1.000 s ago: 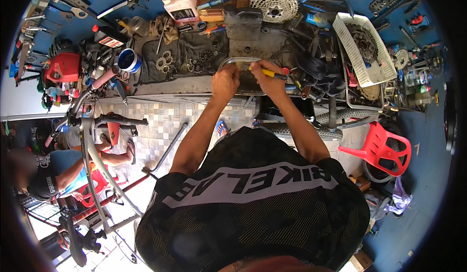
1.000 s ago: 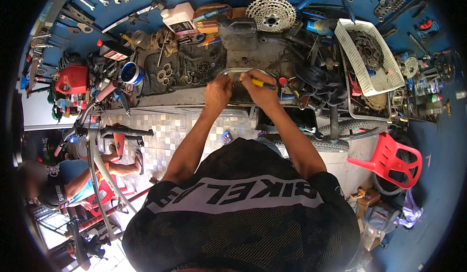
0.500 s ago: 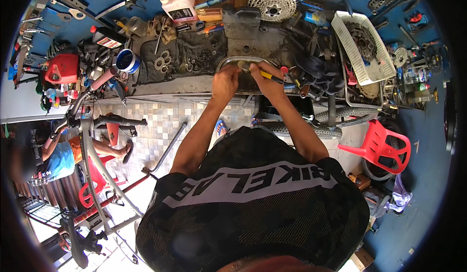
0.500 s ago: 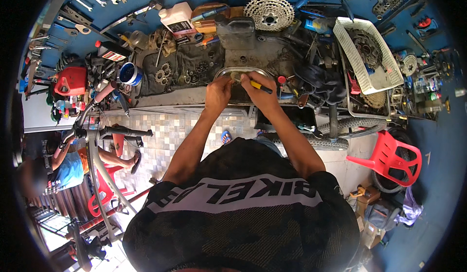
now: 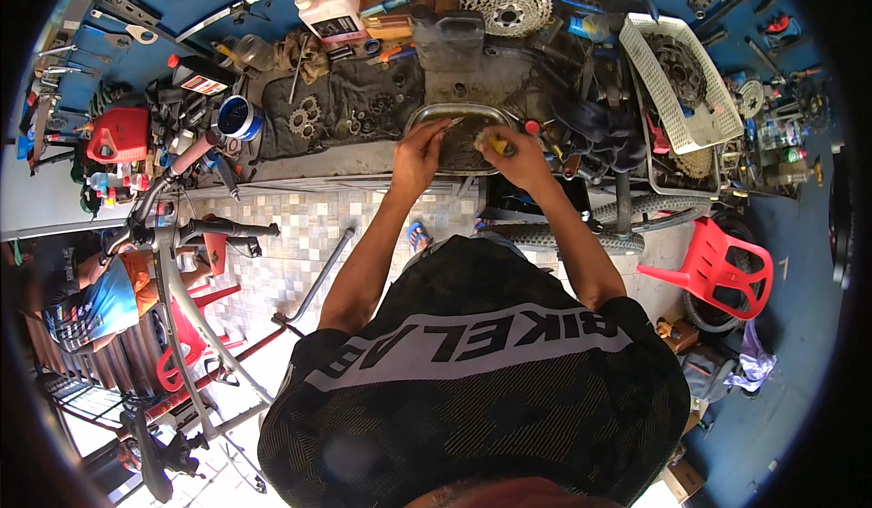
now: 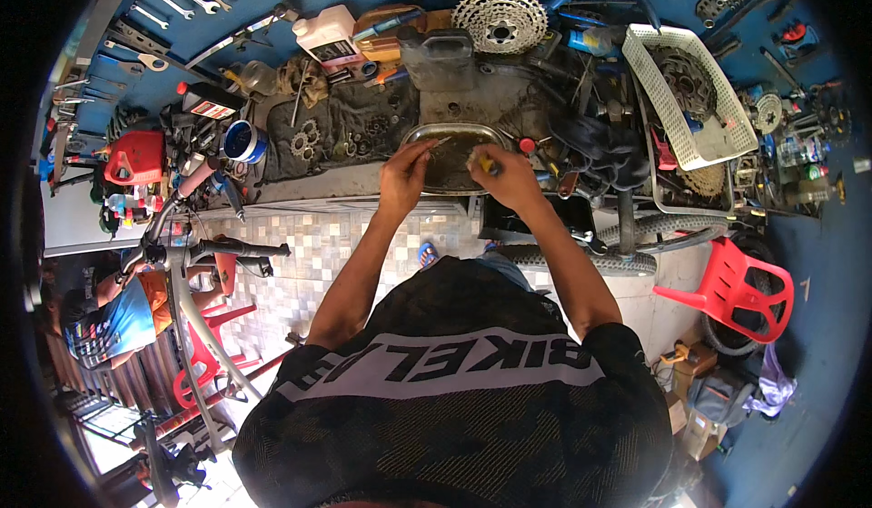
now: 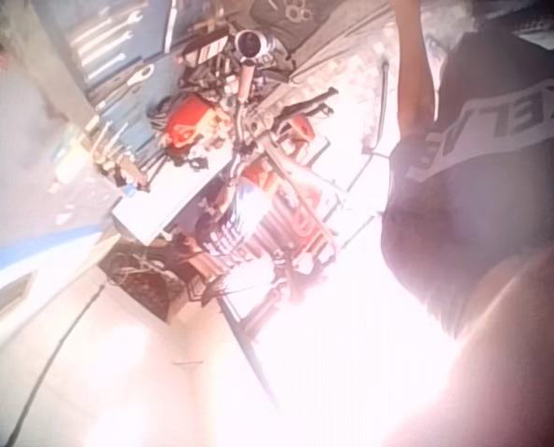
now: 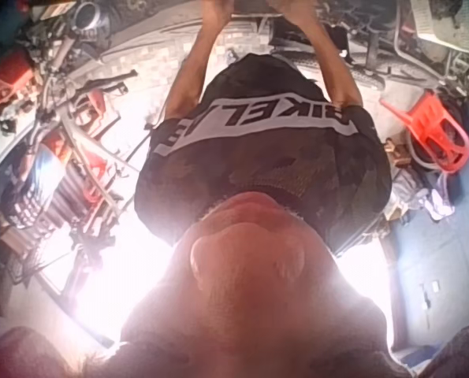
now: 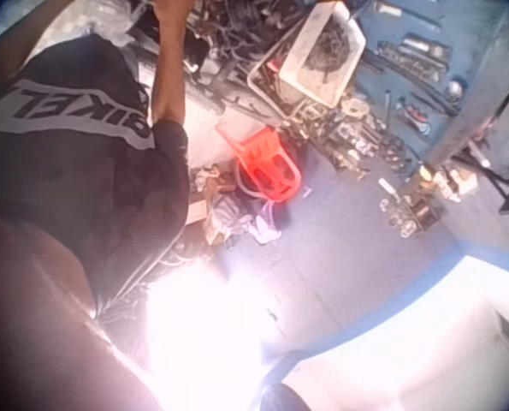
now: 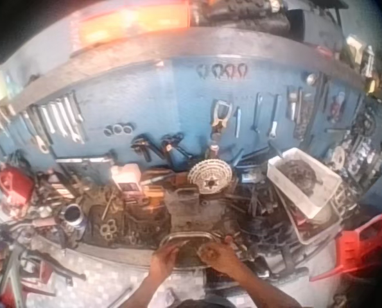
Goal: The person scrubs a bicycle cassette with a brush over a metal tray, rotating the cassette to clean between the sprockets. The person then places the cassette on the workbench and continues scrubbing it with the brush.
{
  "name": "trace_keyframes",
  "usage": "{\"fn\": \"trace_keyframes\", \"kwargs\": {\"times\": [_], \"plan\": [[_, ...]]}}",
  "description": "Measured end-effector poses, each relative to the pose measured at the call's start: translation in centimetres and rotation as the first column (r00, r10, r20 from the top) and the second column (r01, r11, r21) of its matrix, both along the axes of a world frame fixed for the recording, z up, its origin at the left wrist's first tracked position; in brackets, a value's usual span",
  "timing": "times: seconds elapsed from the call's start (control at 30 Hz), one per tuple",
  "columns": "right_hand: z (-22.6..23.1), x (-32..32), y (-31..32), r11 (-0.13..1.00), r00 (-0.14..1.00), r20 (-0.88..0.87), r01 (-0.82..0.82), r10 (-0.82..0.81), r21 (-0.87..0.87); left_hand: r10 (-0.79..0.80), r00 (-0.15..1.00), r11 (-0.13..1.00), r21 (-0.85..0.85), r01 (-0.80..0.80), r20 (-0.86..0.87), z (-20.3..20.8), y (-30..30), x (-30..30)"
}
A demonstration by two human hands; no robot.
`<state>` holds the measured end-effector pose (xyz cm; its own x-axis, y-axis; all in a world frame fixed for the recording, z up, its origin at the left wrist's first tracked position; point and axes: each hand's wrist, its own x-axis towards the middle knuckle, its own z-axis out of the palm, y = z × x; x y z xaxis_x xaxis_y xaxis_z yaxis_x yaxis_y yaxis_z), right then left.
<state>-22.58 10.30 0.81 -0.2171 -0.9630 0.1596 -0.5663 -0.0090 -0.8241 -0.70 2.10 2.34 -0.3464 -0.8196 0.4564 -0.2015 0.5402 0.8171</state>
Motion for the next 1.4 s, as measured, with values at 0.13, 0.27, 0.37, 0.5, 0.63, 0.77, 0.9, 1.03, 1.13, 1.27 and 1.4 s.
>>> {"fn": "trace_keyframes", "kwargs": {"times": [0.13,0.27,0.37,0.5,0.63,0.77,0.9,1.03,1.13,1.27,1.4], "plan": [[0.0,-0.8,-0.1,0.997,0.987,-0.148,0.073,-0.068,0.035,0.040,0.994,0.993,0.107,-0.051,0.104,-0.7,0.1,0.0],[3.4,0.5,-1.6,0.981,0.962,0.232,0.109,-0.145,0.159,0.086,0.949,0.992,0.061,-0.109,0.302,-1.2,-0.5,-0.3],[7.0,4.1,-1.4,0.994,0.974,0.221,-0.037,0.058,-0.101,0.162,0.920,0.987,-0.048,-0.156,0.357,-2.3,-1.4,-0.5],[4.9,1.6,-1.7,0.998,0.955,0.294,0.044,-0.028,-0.046,0.176,0.923,0.983,-0.009,-0.184,0.341,-1.7,-1.0,0.2],[5.0,3.9,-2.1,0.983,0.974,0.225,0.003,0.039,-0.185,0.203,0.901,0.976,-0.010,-0.215,0.384,-0.9,-0.9,-0.4],[3.8,1.3,-2.1,0.997,0.950,0.303,0.066,-0.077,0.047,0.190,0.935,0.979,0.017,-0.204,0.300,-0.7,-0.8,-0.1],[4.6,3.9,-2.0,0.996,0.914,0.400,0.088,-0.070,-0.029,0.191,0.930,0.981,-0.050,-0.185,0.315,-0.4,-0.1,-0.6],[2.1,-0.4,-1.7,0.993,0.957,0.267,0.093,-0.110,0.074,0.172,0.951,0.985,-0.021,-0.173,0.256,-0.6,-0.5,-0.6],[2.0,-1.0,-1.1,0.969,0.924,0.346,0.084,-0.163,0.234,0.191,0.968,0.982,-0.030,-0.189,0.162,-1.4,-1.4,-0.9],[2.1,-1.0,0.0,0.960,0.915,0.400,-0.061,-0.056,0.275,0.108,0.992,0.937,0.325,-0.126,0.072,-3.8,-2.3,-0.8],[1.1,-1.8,1.0,0.977,0.965,-0.166,-0.213,0.205,-0.031,0.065,0.992,0.965,0.246,-0.090,0.109,-3.9,-1.9,-0.6]]}}
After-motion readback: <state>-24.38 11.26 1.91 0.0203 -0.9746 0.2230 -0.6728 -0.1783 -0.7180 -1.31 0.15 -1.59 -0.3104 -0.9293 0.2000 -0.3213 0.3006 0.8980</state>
